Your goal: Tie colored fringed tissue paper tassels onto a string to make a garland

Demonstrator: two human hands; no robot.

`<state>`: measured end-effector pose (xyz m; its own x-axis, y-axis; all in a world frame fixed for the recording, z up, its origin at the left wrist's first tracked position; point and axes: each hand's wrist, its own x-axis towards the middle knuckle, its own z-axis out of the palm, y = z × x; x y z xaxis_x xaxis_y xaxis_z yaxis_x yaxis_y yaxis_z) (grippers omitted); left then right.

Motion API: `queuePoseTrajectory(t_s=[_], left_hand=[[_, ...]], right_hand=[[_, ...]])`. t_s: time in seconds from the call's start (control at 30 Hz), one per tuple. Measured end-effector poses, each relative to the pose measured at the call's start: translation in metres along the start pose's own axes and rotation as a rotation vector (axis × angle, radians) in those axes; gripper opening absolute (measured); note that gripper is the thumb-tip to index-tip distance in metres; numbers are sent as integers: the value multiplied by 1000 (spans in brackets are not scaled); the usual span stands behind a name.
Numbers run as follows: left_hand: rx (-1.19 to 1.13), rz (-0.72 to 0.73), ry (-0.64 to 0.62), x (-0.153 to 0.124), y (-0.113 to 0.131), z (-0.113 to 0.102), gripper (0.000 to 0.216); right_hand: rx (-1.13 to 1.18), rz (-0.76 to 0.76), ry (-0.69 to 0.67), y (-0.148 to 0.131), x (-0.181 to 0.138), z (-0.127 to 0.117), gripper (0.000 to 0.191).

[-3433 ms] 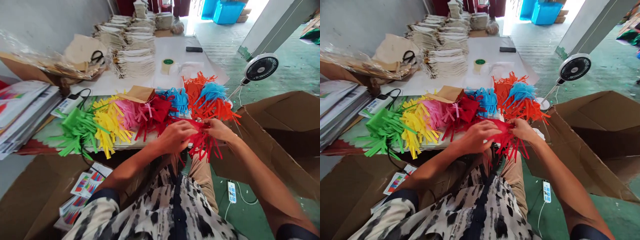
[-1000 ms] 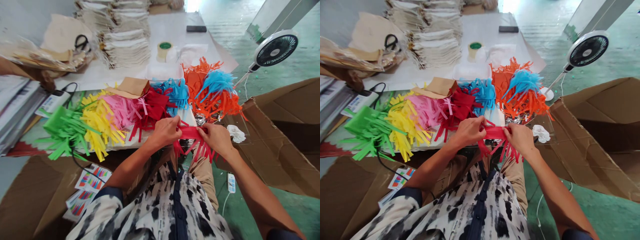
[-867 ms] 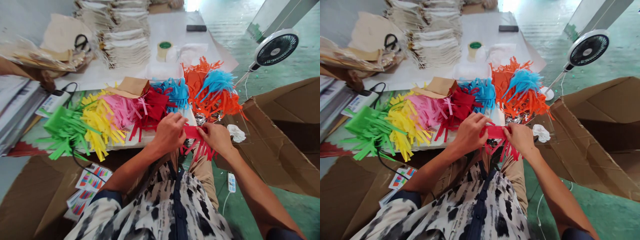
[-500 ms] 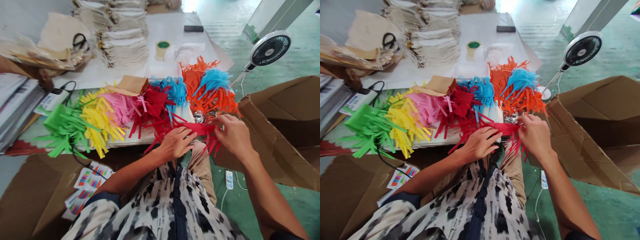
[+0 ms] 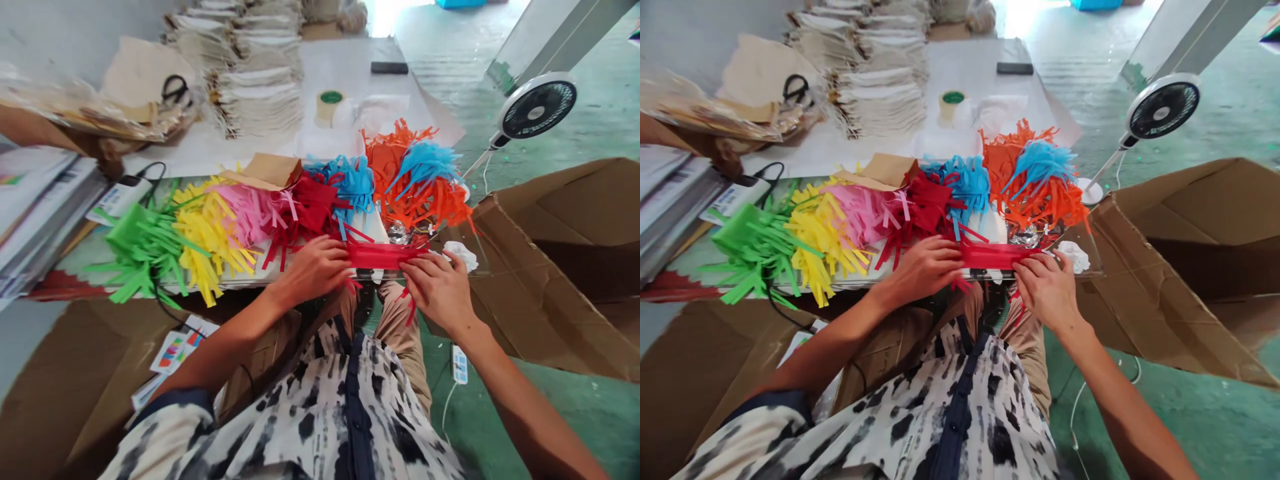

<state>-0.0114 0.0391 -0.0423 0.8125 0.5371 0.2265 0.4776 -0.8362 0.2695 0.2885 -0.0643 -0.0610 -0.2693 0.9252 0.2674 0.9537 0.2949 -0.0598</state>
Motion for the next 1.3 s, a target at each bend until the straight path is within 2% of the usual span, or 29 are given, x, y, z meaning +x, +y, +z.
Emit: queuePoseTrajectory(t_s=[0.1, 0.17, 0.23, 0.3, 0.43, 0.53, 0.57, 0.63, 0.73, 0.8, 1.0, 1.1, 1.3], left_hand=[[135, -243, 123, -1, 1, -22, 37], [162, -241, 189, 5, 13, -20, 35], [110, -72, 165, 14, 30, -6, 27], [47, 61, 101, 22, 44, 15, 31], [-19, 1, 26, 23, 54, 51, 54], [-31, -43, 24, 13, 54, 59, 56], [-30, -47, 32, 9, 53, 59, 54], [-32, -47, 52, 3, 53, 58, 51], [-40, -30, 75, -3, 53, 58, 42], [-37, -17, 88, -6, 51, 58, 37], [-37, -96, 129, -7, 38, 48, 30], [-92, -184, 131, 0, 32, 36, 20], [-68, -384, 83, 15, 24, 24, 22]], right_hand=[[4, 1, 6, -1, 4, -2, 28], [2, 3, -3, -3, 7, -3, 27], [-6, 3, -37, -3, 13, -5, 27], [-12, 4, -79, -2, 20, -7, 27], [-11, 97, -84, 5, 31, -11, 31], [-97, 221, -4, 1, 31, -13, 33], [-116, 226, 31, -3, 29, -13, 33], [-91, 136, 75, -14, 23, -12, 34], [21, -60, 28, -30, 10, -3, 37], [72, -85, -8, -33, 3, 4, 37], [226, 0, -9, -13, 3, 8, 25], [301, 88, -34, -9, 11, 3, 28], [193, 267, -66, -18, 22, 6, 33]])
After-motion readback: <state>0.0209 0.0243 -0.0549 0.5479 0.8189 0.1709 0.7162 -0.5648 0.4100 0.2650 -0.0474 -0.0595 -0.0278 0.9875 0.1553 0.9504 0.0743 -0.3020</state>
